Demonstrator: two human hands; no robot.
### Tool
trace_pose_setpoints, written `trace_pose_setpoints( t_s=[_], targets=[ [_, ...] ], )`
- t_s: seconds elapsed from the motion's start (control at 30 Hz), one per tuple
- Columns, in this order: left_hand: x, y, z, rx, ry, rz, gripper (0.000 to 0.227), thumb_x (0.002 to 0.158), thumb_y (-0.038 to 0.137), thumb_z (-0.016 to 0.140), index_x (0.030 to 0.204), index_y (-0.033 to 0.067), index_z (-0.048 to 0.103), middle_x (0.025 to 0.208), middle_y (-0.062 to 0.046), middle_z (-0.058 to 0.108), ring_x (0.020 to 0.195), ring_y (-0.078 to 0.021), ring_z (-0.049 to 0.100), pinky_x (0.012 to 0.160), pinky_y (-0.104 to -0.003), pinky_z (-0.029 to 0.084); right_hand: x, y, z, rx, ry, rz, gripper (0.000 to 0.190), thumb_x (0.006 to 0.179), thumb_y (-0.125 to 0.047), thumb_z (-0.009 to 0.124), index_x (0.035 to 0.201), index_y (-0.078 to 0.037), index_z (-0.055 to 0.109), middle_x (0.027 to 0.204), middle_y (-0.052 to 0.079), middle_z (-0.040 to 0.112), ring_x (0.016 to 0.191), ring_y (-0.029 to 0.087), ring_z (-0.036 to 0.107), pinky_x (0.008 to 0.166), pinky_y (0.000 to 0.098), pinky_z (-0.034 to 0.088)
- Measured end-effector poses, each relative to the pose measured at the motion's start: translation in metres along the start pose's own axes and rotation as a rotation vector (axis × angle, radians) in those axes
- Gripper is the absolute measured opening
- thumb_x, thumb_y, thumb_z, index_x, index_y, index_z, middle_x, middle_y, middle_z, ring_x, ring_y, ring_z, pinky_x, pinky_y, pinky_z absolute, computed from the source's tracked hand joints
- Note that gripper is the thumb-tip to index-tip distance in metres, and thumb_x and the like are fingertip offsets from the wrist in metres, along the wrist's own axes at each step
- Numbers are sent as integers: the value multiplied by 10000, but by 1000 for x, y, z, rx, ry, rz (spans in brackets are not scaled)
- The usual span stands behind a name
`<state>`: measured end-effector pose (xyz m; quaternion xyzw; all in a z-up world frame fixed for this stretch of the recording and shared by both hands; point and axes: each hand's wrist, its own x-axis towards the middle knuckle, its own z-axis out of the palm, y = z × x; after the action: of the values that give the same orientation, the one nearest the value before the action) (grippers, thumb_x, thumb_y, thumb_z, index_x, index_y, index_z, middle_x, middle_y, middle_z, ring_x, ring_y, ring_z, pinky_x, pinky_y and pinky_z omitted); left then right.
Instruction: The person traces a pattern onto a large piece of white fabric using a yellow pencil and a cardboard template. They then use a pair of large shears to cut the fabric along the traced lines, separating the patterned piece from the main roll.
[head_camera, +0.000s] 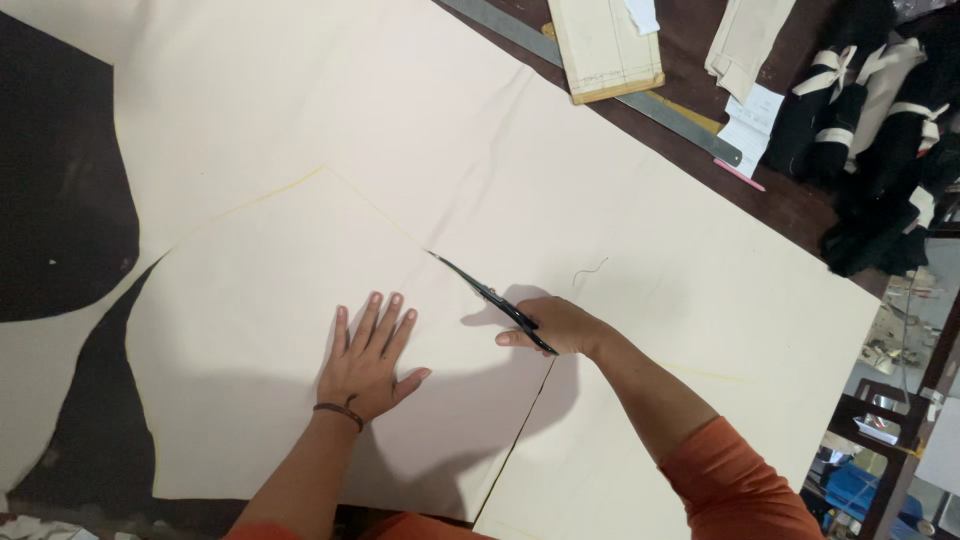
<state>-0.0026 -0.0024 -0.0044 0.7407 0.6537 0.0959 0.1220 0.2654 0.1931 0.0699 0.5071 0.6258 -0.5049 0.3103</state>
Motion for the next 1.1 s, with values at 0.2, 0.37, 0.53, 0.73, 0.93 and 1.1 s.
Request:
trace_pose_setpoints(
  t_s=[0.2, 0.37, 0.53, 0.73, 0.93, 1.1],
  targets=[
    [2, 0, -1, -22, 78, 10, 834, 949, 715, 343, 1628, 239, 263, 1724, -39, 206, 1603, -275, 123, 1278, -608, 12, -28, -55, -15, 9, 15, 22, 562, 752, -701, 783, 778, -154, 661, 569, 30, 645, 538, 156, 678, 622, 248, 489],
    [2, -2, 0, -32, 66, 16, 844, 946, 723, 338, 1632, 238, 248, 1726, -40, 192, 1603, -279, 109, 1275, -614, -2, 15, -42, -3, -7, 14, -11, 595, 747, -743, 757, 801, -160, 653, 597, 33, 654, 561, 161, 690, 653, 262, 502],
    [2, -3, -1, -72, 134, 35, 836, 951, 681, 388, 1632, 211, 264, 1726, -61, 208, 1594, -301, 141, 1261, -626, 5, -1, -62, -6, 49, 28, 37, 525, 794, -654, 768, 785, -144, 646, 582, 39, 645, 543, 164, 678, 633, 247, 493],
    [3, -3, -5, -54, 171, 52, 820, 963, 678, 378, 1618, 191, 302, 1715, -82, 239, 1589, -307, 164, 1260, -625, 13, 15, -88, -5, 77, 33, 12, 580, 771, -717, 757, 790, -150, 641, 589, 40, 646, 541, 171, 679, 624, 252, 491],
    [3, -7, -5, -52, 149, 56, 815, 981, 676, 348, 1622, 178, 281, 1719, -87, 214, 1595, -311, 135, 1262, -620, 12, 3, -116, -11, 77, 67, 36, 548, 747, -672, 800, 783, -145, 654, 574, 53, 653, 540, 169, 687, 635, 245, 509],
    [-2, -9, 1, -79, 12, 36, 844, 977, 689, 296, 1635, 190, 126, 1735, -74, 28, 1606, -307, -43, 1270, -615, -86, 6, -154, -17, 73, 30, 28, 583, 746, -729, 749, 794, -157, 650, 590, 38, 658, 554, 162, 691, 650, 245, 498]
  ],
)
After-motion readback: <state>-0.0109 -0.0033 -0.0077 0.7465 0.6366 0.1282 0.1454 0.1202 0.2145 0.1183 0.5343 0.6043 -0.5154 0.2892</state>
